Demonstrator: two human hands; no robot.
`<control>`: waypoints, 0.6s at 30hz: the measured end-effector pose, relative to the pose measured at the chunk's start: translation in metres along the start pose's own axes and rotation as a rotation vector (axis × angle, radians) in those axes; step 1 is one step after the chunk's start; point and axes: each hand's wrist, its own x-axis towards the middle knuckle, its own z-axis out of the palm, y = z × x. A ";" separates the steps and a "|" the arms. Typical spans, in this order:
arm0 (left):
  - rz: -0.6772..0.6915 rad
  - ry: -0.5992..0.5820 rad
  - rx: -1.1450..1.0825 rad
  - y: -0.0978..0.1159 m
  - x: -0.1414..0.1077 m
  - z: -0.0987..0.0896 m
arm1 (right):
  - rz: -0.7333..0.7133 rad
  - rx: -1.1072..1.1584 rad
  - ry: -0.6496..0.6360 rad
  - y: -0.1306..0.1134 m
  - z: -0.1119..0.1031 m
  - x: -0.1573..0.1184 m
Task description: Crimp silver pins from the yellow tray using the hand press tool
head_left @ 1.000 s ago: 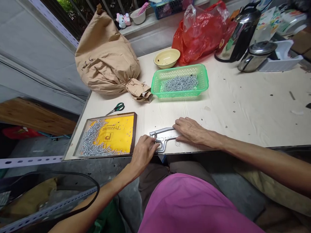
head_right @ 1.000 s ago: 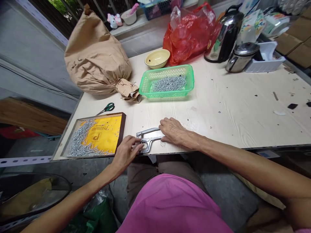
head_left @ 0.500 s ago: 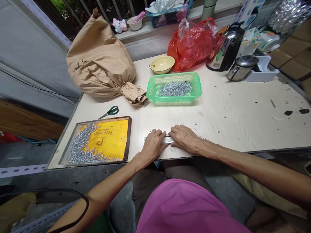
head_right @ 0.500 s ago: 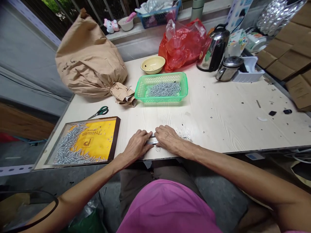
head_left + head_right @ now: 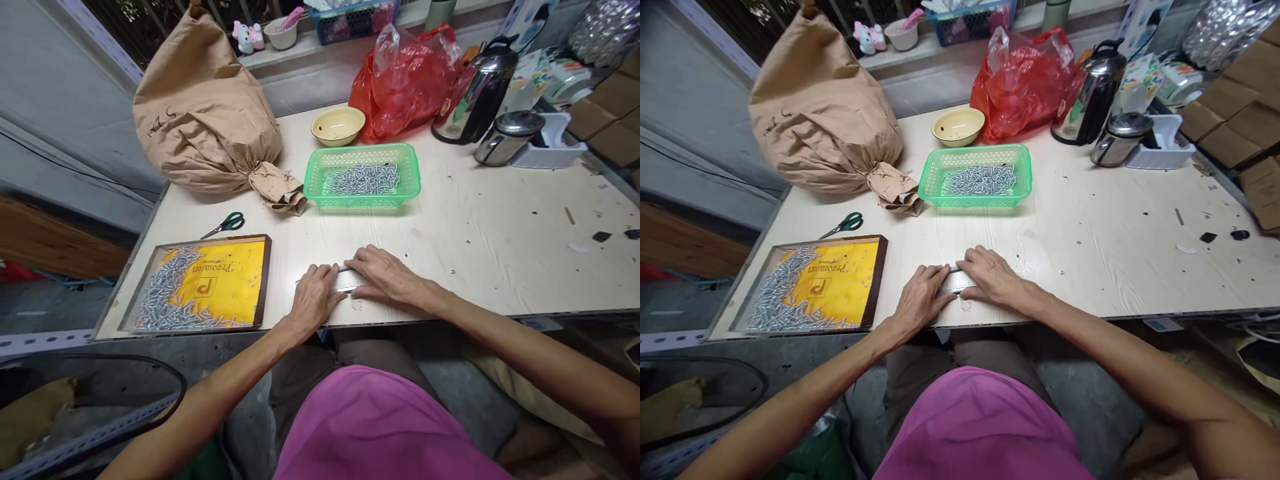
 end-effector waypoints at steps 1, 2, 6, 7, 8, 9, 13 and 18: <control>-0.006 0.039 -0.016 0.003 -0.003 0.003 | -0.031 0.025 -0.001 0.004 -0.001 0.002; -0.003 0.075 -0.034 0.007 -0.007 0.006 | -0.050 0.043 0.002 0.008 -0.001 0.004; 0.095 0.128 -0.137 0.032 -0.024 0.022 | 0.013 -0.022 0.058 0.024 0.005 0.018; 0.115 0.123 -0.163 0.037 -0.027 0.025 | 0.032 -0.061 0.071 0.029 0.006 0.023; 0.129 0.117 -0.188 0.042 -0.029 0.028 | 0.039 -0.089 0.080 0.033 0.006 0.028; 0.135 0.112 -0.209 0.046 -0.031 0.030 | 0.038 -0.105 0.082 0.038 0.005 0.033; 0.142 0.116 -0.257 0.049 -0.033 0.034 | 0.060 -0.139 0.057 0.036 -0.006 0.048; 0.150 0.124 -0.281 0.047 -0.035 0.045 | -0.239 -0.117 -0.066 -0.032 -0.003 0.054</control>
